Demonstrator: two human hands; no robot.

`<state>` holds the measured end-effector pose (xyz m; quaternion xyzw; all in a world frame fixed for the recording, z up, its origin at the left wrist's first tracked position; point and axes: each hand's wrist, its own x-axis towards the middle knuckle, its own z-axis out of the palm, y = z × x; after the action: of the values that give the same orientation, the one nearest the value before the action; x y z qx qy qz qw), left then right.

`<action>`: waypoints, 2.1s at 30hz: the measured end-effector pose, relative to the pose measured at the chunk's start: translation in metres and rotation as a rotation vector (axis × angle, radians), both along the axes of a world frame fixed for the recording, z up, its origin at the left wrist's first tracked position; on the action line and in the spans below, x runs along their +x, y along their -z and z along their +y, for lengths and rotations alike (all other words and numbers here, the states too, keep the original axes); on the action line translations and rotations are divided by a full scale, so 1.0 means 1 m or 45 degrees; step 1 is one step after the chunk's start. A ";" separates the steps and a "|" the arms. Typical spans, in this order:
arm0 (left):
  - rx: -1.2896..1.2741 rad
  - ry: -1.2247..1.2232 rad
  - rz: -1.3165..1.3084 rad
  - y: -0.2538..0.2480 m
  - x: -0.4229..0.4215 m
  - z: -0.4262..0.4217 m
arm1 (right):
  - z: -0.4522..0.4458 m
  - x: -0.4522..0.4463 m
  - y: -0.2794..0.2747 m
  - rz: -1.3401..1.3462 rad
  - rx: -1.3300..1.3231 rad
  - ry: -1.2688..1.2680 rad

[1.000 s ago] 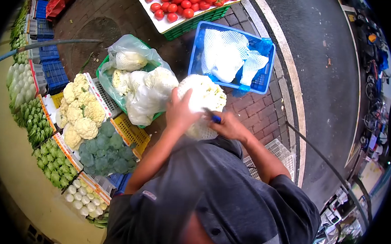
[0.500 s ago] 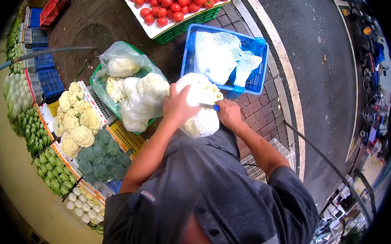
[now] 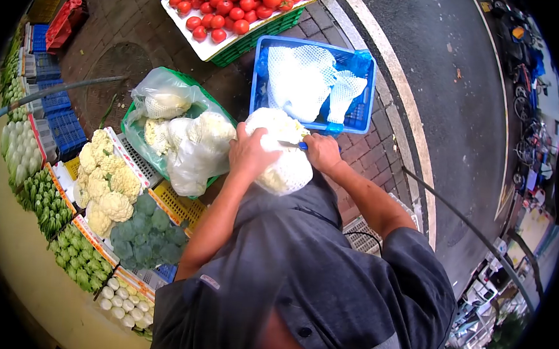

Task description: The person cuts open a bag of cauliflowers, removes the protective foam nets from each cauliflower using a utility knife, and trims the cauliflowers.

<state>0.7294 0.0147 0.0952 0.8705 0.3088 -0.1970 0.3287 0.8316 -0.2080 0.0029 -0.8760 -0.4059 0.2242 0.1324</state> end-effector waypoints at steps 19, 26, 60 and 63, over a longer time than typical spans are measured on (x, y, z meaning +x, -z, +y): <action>-0.088 0.092 -0.124 0.029 0.025 0.011 | -0.032 0.022 0.034 0.021 -0.050 0.156; -0.164 0.110 -0.106 0.029 0.038 0.018 | -0.033 0.031 0.026 -0.080 0.056 0.049; -0.186 0.129 -0.119 0.067 0.053 0.037 | -0.058 0.063 0.056 0.138 -0.349 0.624; -0.197 0.134 -0.098 0.056 0.054 0.028 | -0.047 0.065 0.037 0.205 -0.175 0.781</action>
<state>0.7832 0.0424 0.0395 0.8645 0.2336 -0.2036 0.3957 0.8969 -0.2545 -0.0340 -0.9439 -0.0950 0.2693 0.1658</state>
